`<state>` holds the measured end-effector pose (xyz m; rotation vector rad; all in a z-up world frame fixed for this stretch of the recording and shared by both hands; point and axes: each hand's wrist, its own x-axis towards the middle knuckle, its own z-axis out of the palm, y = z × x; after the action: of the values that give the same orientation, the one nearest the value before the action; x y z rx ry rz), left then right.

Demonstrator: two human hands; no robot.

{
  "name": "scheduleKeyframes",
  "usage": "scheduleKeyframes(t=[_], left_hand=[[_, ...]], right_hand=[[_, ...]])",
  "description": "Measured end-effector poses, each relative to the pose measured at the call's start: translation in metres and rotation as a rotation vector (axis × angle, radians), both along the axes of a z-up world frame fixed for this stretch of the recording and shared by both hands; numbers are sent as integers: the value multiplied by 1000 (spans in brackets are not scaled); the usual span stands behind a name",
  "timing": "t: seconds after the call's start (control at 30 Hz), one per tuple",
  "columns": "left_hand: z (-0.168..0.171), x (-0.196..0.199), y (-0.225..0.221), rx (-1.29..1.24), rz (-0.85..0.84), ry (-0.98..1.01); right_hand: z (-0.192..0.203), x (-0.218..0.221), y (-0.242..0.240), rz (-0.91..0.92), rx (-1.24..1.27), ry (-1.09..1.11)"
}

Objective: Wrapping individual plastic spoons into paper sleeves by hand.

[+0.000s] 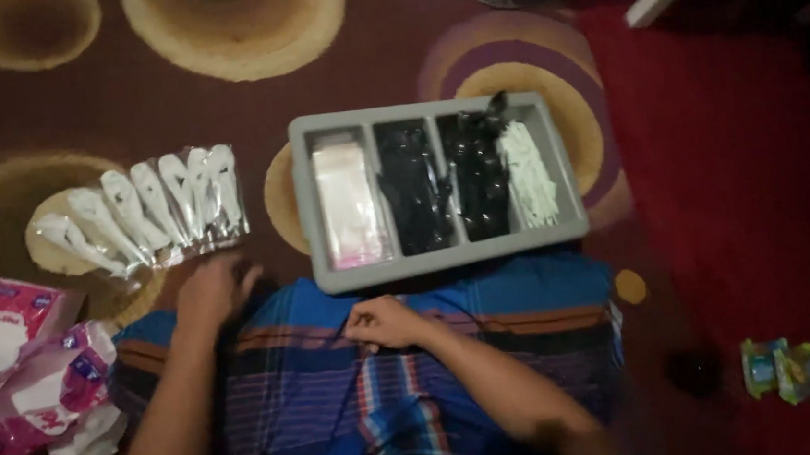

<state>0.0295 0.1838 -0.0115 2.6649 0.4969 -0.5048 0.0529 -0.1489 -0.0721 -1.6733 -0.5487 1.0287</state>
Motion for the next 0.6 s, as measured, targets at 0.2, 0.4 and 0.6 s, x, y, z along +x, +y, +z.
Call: scheduleKeyframes(t=[0.2, 0.4, 0.6], left_hand=[[-11, -62, -33, 341, -116, -118], [32, -59, -86, 255, -261, 2], [-11, -42, -69, 148, -294, 84]], right_hand=[[21, 8, -5, 30, 35, -75], [-37, 26, -5, -73, 12, 41], [-61, 33, -8, -69, -38, 9]])
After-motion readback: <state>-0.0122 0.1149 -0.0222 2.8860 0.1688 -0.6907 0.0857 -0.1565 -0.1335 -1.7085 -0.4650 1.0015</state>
